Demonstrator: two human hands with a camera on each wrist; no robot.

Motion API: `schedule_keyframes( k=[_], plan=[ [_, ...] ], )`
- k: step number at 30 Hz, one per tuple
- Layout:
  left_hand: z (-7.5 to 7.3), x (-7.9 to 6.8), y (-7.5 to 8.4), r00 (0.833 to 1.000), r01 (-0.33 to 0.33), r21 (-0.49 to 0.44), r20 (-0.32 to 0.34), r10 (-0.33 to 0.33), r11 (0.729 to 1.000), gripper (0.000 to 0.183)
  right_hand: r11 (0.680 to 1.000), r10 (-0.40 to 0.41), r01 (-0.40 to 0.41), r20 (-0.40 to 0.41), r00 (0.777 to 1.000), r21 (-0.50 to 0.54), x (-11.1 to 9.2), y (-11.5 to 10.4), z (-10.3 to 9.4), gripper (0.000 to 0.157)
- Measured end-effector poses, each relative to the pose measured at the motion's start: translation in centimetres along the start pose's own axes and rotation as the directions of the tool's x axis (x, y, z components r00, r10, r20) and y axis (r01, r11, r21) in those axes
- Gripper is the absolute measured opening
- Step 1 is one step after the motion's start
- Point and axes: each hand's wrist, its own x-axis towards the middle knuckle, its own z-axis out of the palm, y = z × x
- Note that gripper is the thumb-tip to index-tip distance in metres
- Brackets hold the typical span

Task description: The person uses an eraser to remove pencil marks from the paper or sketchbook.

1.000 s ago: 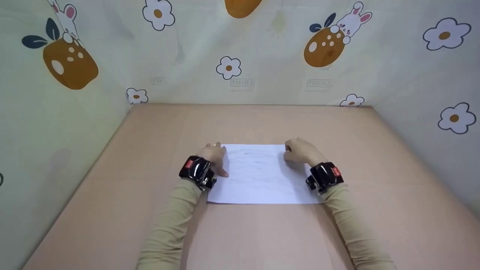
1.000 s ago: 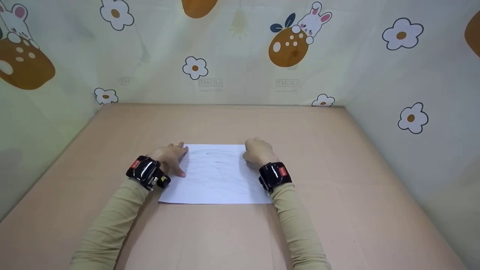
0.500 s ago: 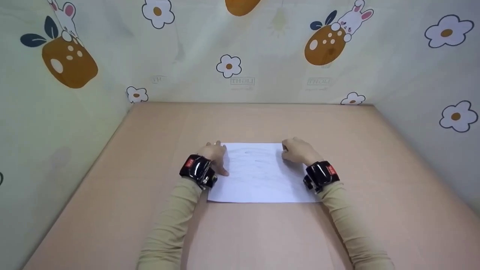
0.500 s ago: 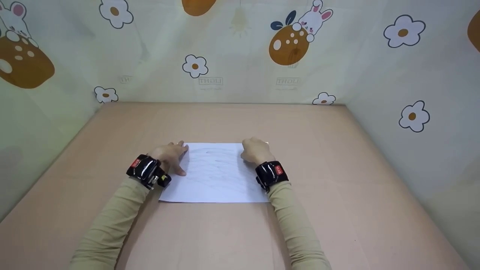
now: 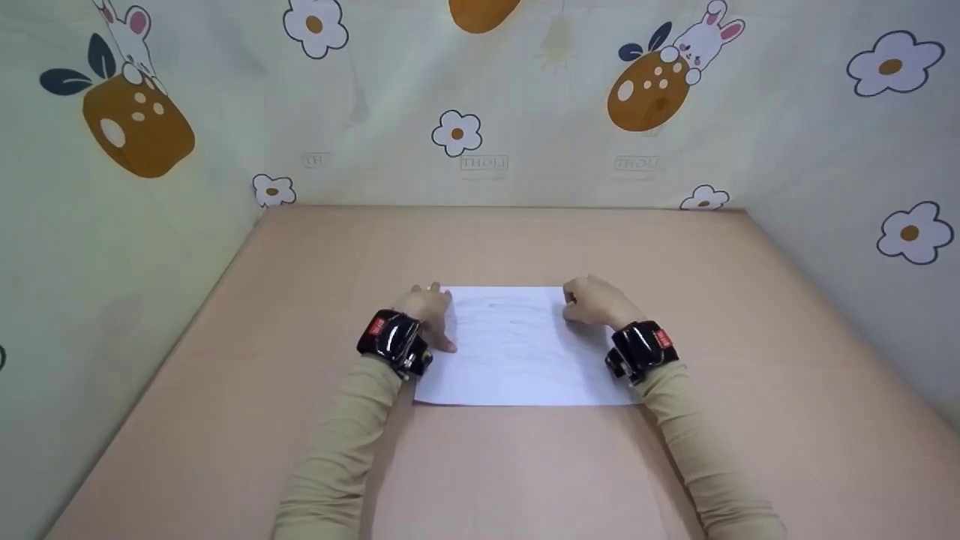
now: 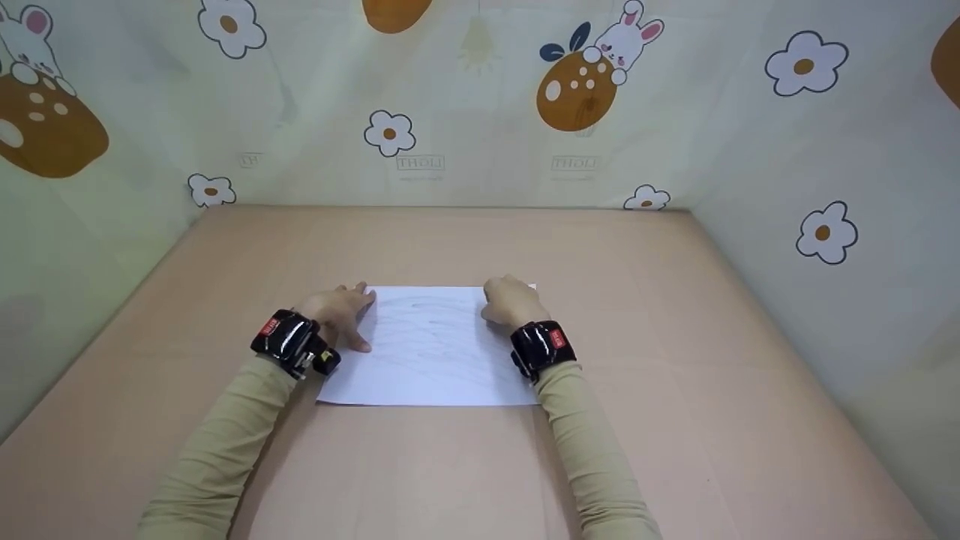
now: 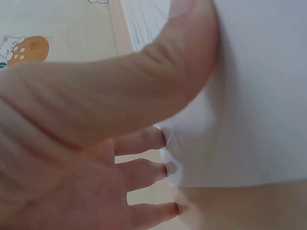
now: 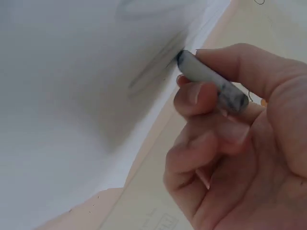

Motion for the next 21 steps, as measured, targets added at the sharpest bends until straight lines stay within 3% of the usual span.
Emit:
schedule_keyframes(
  k=[6,13,18,21],
  plan=[
    [0.06,0.1,-0.14,1.0,-0.017,-0.019,0.004,0.017,1.0,0.102,0.993,0.089,-0.085,0.042,0.995,-0.085,-0.46,-0.07,-0.55,0.007],
    [0.15,-0.1,-0.18,1.0,-0.002,-0.029,0.006,0.002,1.0,0.102,1.0,0.022,-0.022,0.002,1.0,-0.001,0.03,-0.25,-0.01,0.008],
    [0.08,-0.18,-0.11,1.0,0.001,-0.044,0.002,-0.001,0.999,0.101,0.981,0.163,-0.157,0.051,0.985,-0.116,-0.46,-0.15,-0.65,0.006],
    [0.04,-0.27,-0.13,1.0,-0.006,-0.03,-0.001,0.006,1.0,0.101,0.985,0.153,-0.147,0.058,0.987,-0.094,-0.49,-0.29,-0.71,0.006]
  ],
)
